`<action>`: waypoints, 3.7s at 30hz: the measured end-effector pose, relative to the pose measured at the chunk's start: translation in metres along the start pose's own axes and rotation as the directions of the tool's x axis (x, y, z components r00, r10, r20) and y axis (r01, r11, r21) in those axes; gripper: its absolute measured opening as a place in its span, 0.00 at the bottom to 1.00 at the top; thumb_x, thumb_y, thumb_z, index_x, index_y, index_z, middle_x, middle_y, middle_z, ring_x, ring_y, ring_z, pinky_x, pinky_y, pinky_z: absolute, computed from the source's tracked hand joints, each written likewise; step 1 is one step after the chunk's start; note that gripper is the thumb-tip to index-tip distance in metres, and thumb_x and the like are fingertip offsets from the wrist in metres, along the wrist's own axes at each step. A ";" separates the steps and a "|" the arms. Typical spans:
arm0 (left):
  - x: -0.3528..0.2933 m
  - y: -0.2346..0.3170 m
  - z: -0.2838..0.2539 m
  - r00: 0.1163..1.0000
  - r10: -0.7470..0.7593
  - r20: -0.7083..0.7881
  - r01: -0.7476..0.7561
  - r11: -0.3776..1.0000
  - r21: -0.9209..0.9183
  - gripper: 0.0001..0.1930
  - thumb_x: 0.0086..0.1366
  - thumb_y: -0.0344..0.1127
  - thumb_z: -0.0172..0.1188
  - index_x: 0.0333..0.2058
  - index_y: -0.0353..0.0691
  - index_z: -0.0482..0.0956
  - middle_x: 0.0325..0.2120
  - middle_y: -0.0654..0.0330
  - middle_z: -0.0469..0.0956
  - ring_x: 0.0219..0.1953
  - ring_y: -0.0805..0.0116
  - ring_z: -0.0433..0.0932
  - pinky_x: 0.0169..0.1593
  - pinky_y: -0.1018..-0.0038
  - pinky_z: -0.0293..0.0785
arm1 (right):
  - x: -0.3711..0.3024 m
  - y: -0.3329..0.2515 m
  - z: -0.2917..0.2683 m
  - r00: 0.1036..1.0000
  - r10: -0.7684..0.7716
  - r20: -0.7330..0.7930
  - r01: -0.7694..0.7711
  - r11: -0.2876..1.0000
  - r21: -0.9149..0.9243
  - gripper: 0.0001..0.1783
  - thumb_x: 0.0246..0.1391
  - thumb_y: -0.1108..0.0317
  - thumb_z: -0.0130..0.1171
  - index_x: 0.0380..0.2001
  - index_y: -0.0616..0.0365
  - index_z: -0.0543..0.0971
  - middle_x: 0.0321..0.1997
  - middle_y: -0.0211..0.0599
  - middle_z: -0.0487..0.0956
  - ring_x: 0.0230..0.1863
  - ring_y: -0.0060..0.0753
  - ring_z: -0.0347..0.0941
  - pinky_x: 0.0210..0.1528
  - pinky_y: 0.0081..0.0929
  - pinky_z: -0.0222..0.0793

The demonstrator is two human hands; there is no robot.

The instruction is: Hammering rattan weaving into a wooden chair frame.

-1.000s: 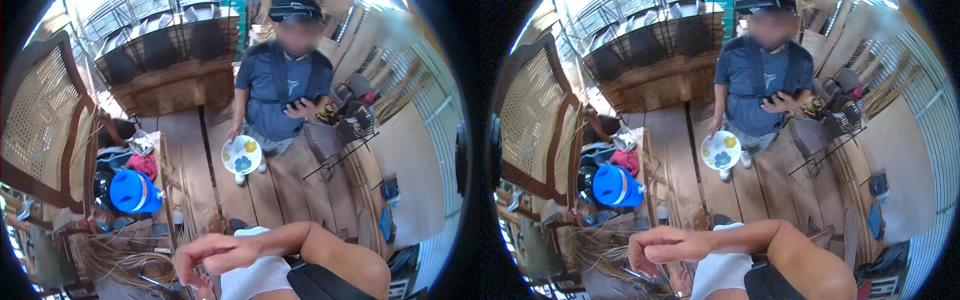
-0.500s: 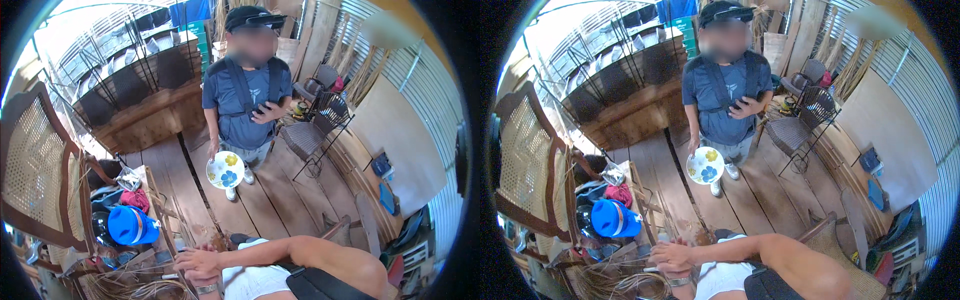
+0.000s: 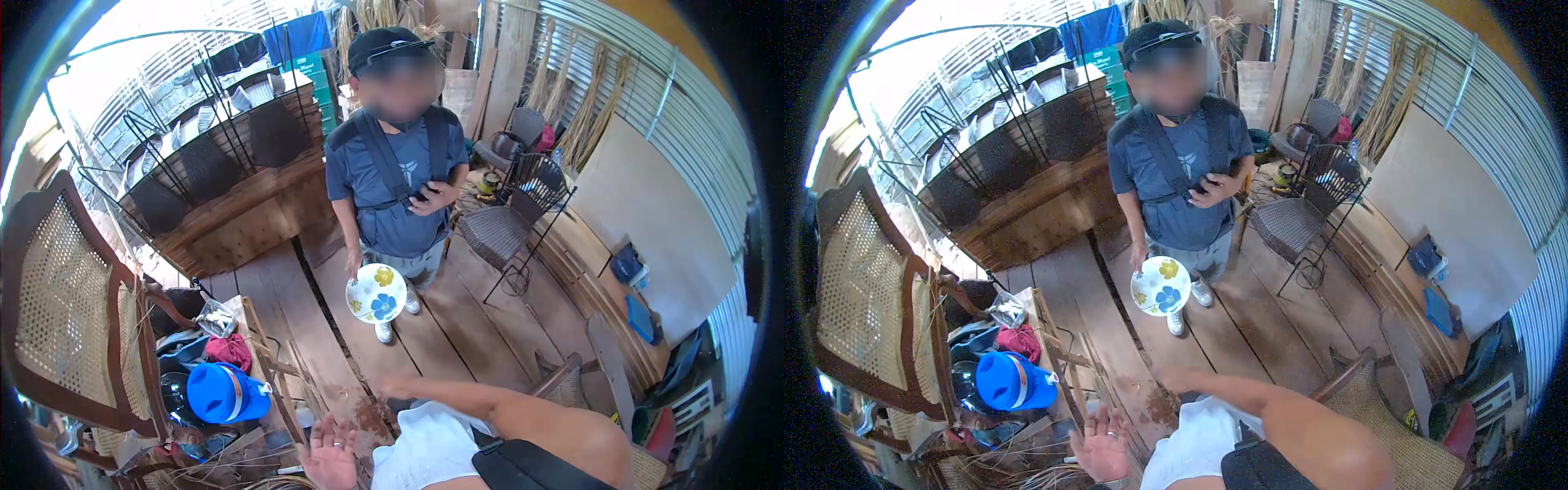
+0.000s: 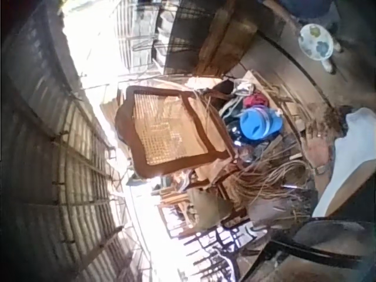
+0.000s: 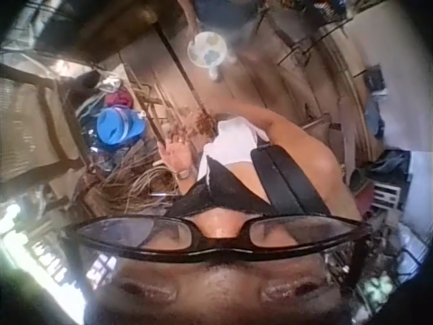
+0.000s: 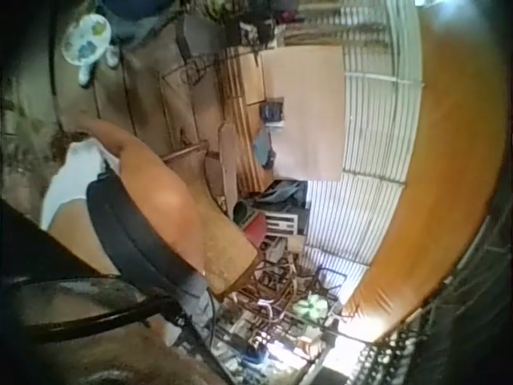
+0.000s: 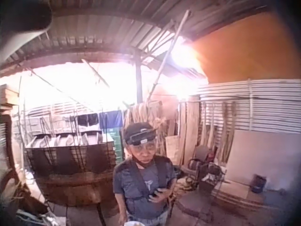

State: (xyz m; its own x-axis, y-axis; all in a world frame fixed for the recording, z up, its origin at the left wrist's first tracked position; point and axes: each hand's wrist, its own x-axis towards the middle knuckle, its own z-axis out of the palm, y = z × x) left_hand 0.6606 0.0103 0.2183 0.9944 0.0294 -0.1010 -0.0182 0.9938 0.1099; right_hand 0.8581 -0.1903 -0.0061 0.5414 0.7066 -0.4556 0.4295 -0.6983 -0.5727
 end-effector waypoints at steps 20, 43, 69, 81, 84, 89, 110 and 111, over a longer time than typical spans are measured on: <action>0.002 0.017 -0.045 0.817 0.303 -0.491 -0.137 0.929 0.345 0.22 0.77 0.53 0.47 0.44 0.42 0.83 0.45 0.55 0.85 0.48 0.56 0.82 0.54 0.57 0.77 | -0.147 0.127 -0.023 0.660 0.750 -0.044 -0.579 0.545 0.607 0.47 0.70 0.34 0.19 0.68 0.61 0.69 0.71 0.59 0.67 0.74 0.61 0.58 0.76 0.47 0.50; 0.042 -0.018 -0.043 0.759 0.370 -0.535 -0.081 0.869 0.487 0.18 0.71 0.56 0.59 0.44 0.49 0.79 0.41 0.63 0.84 0.42 0.67 0.82 0.46 0.64 0.80 | -0.175 0.184 -0.038 0.572 0.818 0.066 -0.716 0.458 0.526 0.47 0.70 0.32 0.22 0.66 0.62 0.71 0.69 0.60 0.69 0.73 0.58 0.61 0.74 0.46 0.54; -0.099 -0.078 -0.066 0.270 0.572 -0.775 -0.529 0.760 0.377 0.16 0.76 0.51 0.53 0.47 0.45 0.78 0.43 0.56 0.84 0.43 0.63 0.81 0.46 0.64 0.78 | -0.122 -0.309 -0.296 0.075 -0.953 -0.294 -0.057 -0.299 0.953 0.22 0.62 0.58 0.62 0.45 0.70 0.79 0.37 0.44 0.80 0.37 0.42 0.76 0.41 0.39 0.70; -0.133 -0.114 -0.083 0.100 0.618 -0.780 -0.627 0.648 0.433 0.17 0.73 0.53 0.57 0.46 0.47 0.78 0.43 0.59 0.84 0.42 0.65 0.81 0.46 0.65 0.77 | -0.100 -0.345 -0.295 -0.093 -0.899 -0.429 -0.180 -0.408 0.895 0.13 0.56 0.70 0.67 0.39 0.71 0.82 0.27 0.40 0.78 0.24 0.30 0.72 0.25 0.26 0.63; -0.124 -0.101 -0.081 0.156 0.602 -0.783 -0.557 0.708 0.433 0.17 0.74 0.53 0.56 0.46 0.47 0.78 0.43 0.60 0.84 0.43 0.66 0.81 0.46 0.66 0.77 | -0.104 -0.332 -0.300 -0.079 -0.937 -0.342 -0.176 -0.324 0.930 0.14 0.57 0.70 0.66 0.39 0.74 0.81 0.27 0.41 0.78 0.23 0.29 0.72 0.24 0.25 0.62; -0.120 -0.088 -0.089 0.099 0.600 -0.794 -0.529 0.707 0.469 0.17 0.74 0.53 0.56 0.47 0.47 0.78 0.43 0.60 0.83 0.42 0.67 0.81 0.45 0.68 0.76 | -0.111 -0.334 -0.294 0.069 -0.925 -0.374 -0.224 -0.380 0.897 0.15 0.57 0.71 0.67 0.38 0.77 0.80 0.27 0.43 0.78 0.23 0.29 0.72 0.23 0.24 0.62; -0.120 -0.064 -0.173 0.624 0.508 -0.594 -0.420 0.859 0.293 0.23 0.81 0.50 0.40 0.58 0.38 0.73 0.50 0.54 0.81 0.50 0.59 0.78 0.57 0.60 0.76 | -0.167 -0.275 -0.346 -0.144 -0.909 -0.392 0.333 -0.417 0.846 0.11 0.63 0.67 0.64 0.30 0.64 0.80 0.26 0.43 0.75 0.25 0.50 0.70 0.28 0.42 0.64; -0.115 -0.063 -0.173 0.627 0.499 -0.598 -0.420 0.863 0.281 0.23 0.81 0.50 0.40 0.58 0.38 0.73 0.49 0.54 0.82 0.50 0.59 0.78 0.56 0.61 0.76 | -0.165 -0.271 -0.336 -0.159 -0.908 -0.388 0.338 -0.419 0.843 0.11 0.63 0.67 0.64 0.30 0.64 0.80 0.26 0.43 0.75 0.25 0.50 0.70 0.28 0.42 0.64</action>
State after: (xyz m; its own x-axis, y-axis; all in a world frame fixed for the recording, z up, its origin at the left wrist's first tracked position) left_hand 0.5296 -0.0369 0.0515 0.5528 0.5788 -0.5995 -0.4040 0.8154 0.4147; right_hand 0.8947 -0.1561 0.4535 -0.1957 0.4771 0.8568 -0.6064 0.6278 -0.4880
